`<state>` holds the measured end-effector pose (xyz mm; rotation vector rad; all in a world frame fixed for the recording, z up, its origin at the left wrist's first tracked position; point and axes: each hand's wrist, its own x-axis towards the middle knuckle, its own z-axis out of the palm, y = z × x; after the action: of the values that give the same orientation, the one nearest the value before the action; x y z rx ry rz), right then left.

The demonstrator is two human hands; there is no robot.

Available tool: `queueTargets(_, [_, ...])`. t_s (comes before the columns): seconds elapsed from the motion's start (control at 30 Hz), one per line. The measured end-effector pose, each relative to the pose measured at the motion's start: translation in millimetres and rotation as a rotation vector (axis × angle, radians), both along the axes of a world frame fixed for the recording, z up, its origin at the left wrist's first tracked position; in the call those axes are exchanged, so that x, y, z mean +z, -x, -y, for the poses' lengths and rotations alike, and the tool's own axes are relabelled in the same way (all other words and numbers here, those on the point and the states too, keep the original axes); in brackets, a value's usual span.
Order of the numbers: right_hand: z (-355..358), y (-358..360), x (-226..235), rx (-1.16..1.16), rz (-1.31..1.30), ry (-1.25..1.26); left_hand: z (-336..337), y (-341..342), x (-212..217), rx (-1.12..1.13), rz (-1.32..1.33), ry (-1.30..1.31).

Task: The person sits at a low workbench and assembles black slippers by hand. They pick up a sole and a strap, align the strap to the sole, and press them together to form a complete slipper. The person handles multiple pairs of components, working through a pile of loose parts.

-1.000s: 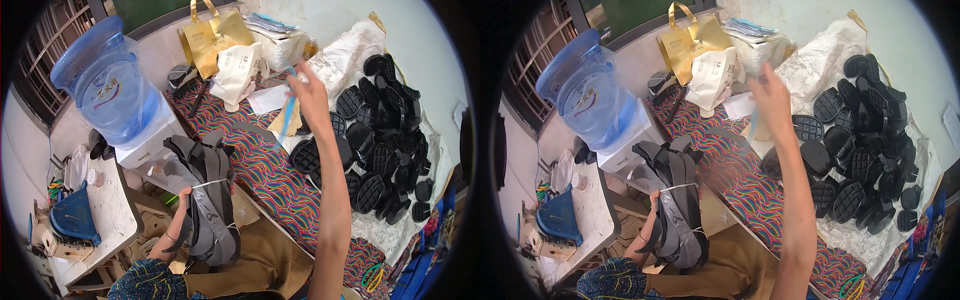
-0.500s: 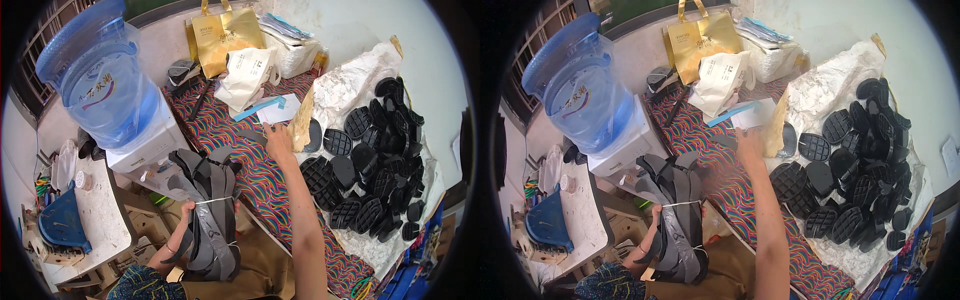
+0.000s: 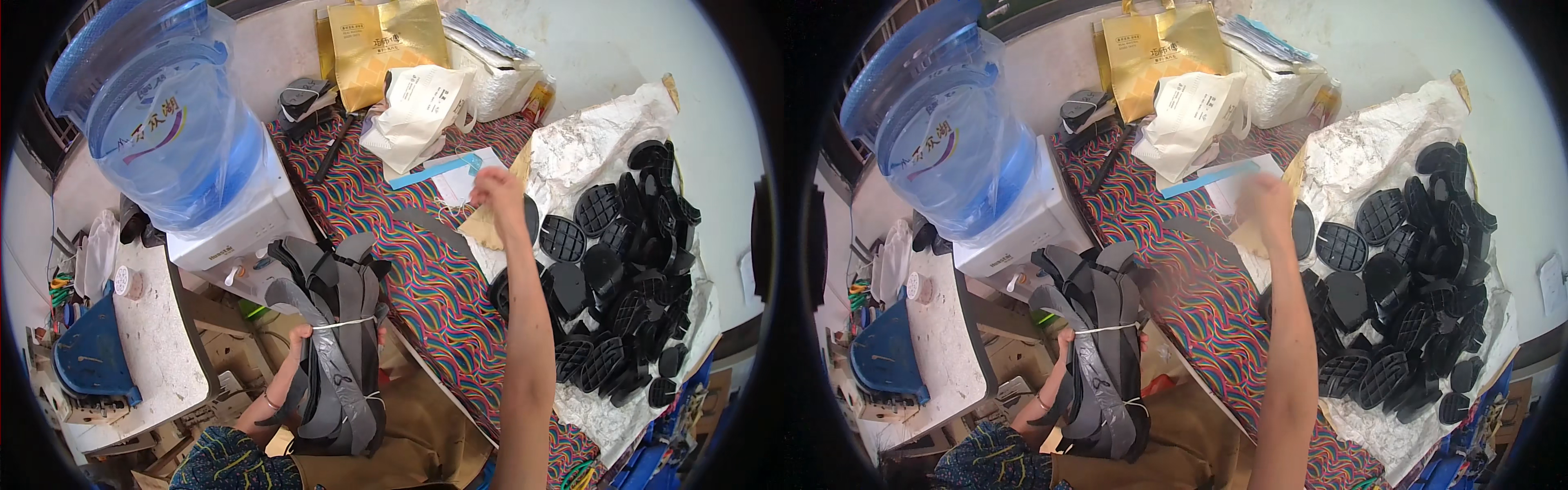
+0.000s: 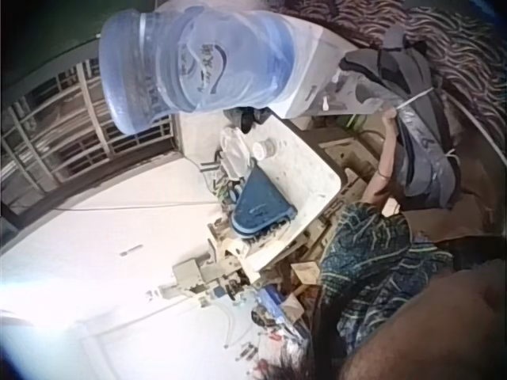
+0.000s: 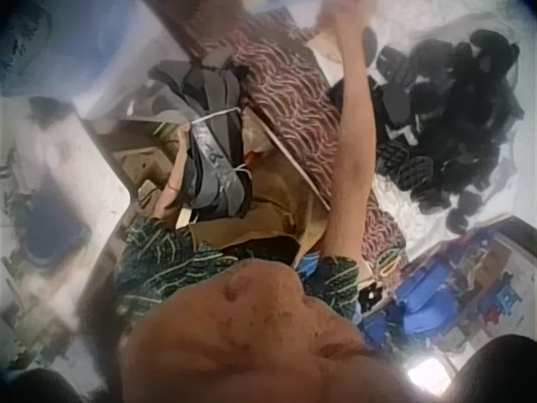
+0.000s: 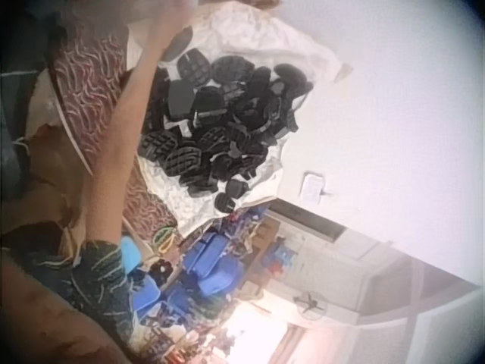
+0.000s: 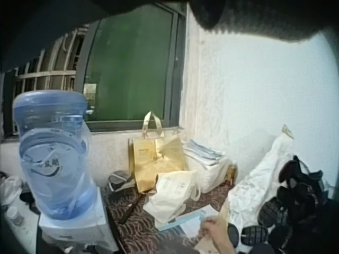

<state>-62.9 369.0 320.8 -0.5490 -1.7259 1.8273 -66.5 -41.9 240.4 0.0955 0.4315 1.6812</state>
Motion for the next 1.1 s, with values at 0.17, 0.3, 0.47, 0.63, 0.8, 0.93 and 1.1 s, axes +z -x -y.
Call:
queueTargets(0.17, [-22,7,-28,-0.120,0.114,-0.874,-8,-2,0,-0.017,0.077,-0.087])
queueTargets(0.3, [17,0,-58,0.004,0.435,-1.593,-18,-8,47,-0.011,-0.129,0.234])
queueTargets(0.47, [25,0,-60,-0.055,0.421,-1.586,-14,-4,20,-0.037,-0.014,-0.190])
queueTargets(0.63, [-19,5,-52,-0.041,0.179,-0.677,-3,-15,26,0.038,-0.213,0.068])
queueTargets(0.8, [-26,6,-5,0.088,0.267,-0.672,-9,-14,38,0.031,0.079,-0.151])
queueTargets(0.93, [-15,-4,16,0.154,0.151,-0.364,-9,-17,45,0.016,0.183,-0.141])
queueTargets(1.1, [-14,5,41,0.014,-0.121,-0.037,-2,-11,16,0.008,0.065,-0.030])
